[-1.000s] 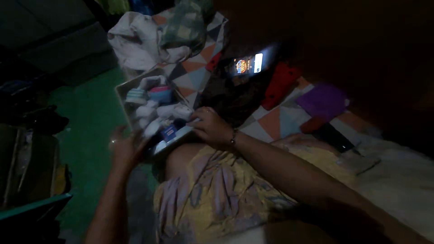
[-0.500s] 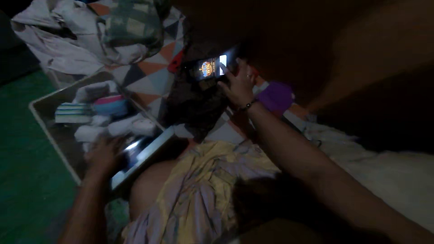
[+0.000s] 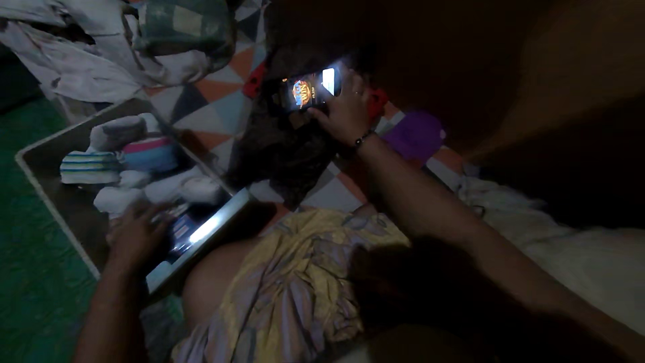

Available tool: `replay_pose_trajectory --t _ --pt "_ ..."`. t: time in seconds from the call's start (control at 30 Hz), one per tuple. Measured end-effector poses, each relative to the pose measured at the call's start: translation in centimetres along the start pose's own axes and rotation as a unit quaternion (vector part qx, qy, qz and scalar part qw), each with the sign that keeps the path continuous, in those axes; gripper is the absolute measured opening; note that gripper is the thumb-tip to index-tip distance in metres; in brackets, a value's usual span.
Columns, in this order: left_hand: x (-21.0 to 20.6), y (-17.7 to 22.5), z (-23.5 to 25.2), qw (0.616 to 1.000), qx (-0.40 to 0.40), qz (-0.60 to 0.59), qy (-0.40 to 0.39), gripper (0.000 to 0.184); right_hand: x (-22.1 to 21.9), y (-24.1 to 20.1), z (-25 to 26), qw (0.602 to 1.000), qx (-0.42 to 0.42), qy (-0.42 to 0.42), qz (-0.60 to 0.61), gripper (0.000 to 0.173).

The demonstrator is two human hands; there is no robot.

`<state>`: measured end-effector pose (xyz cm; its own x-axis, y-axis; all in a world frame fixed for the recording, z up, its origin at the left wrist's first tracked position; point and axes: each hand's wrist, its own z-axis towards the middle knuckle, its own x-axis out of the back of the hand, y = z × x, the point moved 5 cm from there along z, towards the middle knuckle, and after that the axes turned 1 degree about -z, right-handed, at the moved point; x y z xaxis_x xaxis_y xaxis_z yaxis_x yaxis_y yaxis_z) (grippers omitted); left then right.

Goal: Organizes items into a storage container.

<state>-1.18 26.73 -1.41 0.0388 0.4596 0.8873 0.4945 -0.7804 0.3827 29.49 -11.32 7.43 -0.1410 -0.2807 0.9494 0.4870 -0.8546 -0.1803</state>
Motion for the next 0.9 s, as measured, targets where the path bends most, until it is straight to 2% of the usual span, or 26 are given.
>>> replay_pose_trajectory --t 0.2,0.33,0.5,0.67,0.77,0.9 --pt "-0.1 -1.6 0.4 0.999 0.004 -0.025 0.026 0.034 -0.4 0.4 -0.7 0.997 -0.019 0.057 0.038 0.066" --pt "0.0 -1.3 0.2 0.999 0.051 0.006 0.001 0.038 -0.9 0.2 -1.1 0.995 -0.031 0.076 0.061 0.065" --pt "0.1 -0.5 0.0 0.998 0.062 0.026 -0.008 0.037 -1.5 0.3 -0.9 0.994 -0.019 0.081 0.072 0.065" --pt "-0.4 -1.8 0.4 0.997 0.066 0.041 -0.007 0.038 -1.8 0.7 -0.7 0.99 -0.002 0.104 0.092 0.063" --pt "-0.6 -2.2 0.5 0.998 0.056 0.034 0.004 0.04 -2.3 0.6 -1.1 0.989 0.033 0.124 0.076 0.059" --pt "-0.5 -2.2 0.6 0.997 0.066 0.045 0.001 0.038 -3.3 0.2 -1.3 0.992 0.054 0.105 0.048 0.055"
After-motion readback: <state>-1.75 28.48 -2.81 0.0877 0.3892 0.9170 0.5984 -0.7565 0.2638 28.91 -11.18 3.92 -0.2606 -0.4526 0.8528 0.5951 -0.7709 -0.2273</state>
